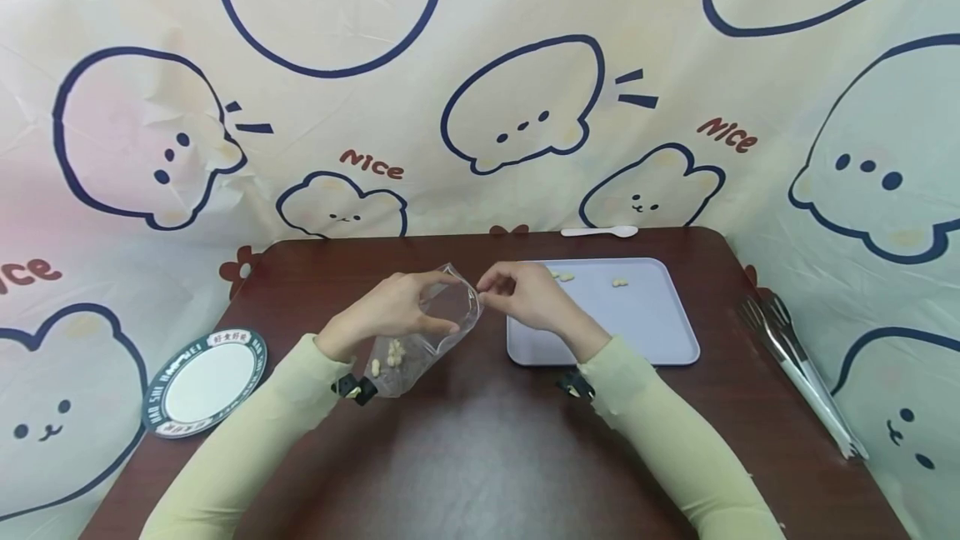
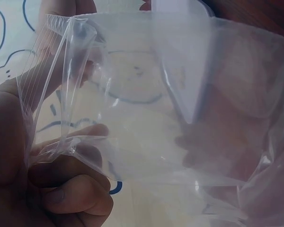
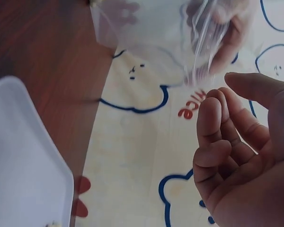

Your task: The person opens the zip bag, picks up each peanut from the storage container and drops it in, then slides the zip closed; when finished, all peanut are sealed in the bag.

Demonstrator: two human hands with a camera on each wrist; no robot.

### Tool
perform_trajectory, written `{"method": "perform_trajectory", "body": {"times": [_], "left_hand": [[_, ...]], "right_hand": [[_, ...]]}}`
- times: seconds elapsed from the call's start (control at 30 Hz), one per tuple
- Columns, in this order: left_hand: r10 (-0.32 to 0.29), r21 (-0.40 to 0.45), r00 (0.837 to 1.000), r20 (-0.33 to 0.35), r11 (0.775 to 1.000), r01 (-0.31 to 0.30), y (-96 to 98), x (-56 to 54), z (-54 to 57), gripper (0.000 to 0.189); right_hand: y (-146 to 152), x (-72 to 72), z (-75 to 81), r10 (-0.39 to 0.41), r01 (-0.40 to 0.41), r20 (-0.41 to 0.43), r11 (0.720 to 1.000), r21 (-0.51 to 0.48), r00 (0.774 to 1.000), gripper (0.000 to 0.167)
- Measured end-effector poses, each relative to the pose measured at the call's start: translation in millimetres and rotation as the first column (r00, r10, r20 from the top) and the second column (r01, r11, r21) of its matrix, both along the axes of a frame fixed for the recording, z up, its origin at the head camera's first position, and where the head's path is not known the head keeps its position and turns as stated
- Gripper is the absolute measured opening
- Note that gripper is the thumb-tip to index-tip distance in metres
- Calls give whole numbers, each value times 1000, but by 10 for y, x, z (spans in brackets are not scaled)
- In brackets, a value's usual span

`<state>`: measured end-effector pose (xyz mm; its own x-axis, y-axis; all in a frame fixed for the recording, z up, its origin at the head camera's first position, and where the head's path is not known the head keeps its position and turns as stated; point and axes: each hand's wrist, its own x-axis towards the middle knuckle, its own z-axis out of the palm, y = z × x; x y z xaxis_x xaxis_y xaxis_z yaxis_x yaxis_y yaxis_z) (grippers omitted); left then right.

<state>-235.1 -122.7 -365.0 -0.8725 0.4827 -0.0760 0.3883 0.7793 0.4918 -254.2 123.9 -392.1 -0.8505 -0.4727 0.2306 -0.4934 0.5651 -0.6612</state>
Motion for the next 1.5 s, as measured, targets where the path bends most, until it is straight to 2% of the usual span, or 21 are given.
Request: {"method": "perform_trajectory", "body": {"times": [0.13,0.27,0.5,0.73,0.87,1.07,1.3,1.5], "left_hand": [[5,-5,1000,1,1000,-5,-3,-1,3,74],[7,-11,1000,3,1000,-7,-8,1,2,75],[-3,-18,1000,-3,1000,3,-16,8,-1,74],[-8,-18,1000,8,1000,9,-21,6,-7,77],[-11,-9,1000,16,1000,11,-18,2,-9,77],[-8,-14,1000,0,1000,8,-19,3,-15,77],[-3,-18,1000,0,1000,3,-23,5,-18,77],[0,-23,1000,-5,1000,-1,-22,8,-13,77]], "right_hand": [[132,-119,-21,-63,63,-3,998,-7,998,8],[290,-260,-109,-138,138,37,990,-8,990,11],[566,-516,-385,-223,222,84,975,22,971,17],[782,-705,-643,-292,282,139,956,83,946,19],[865,-783,-735,-335,316,151,939,135,930,20],[942,-860,-798,-378,343,213,921,184,901,25],[971,-917,-825,-389,338,234,913,230,891,29],[961,-965,-840,-398,336,202,898,284,895,24]]}}
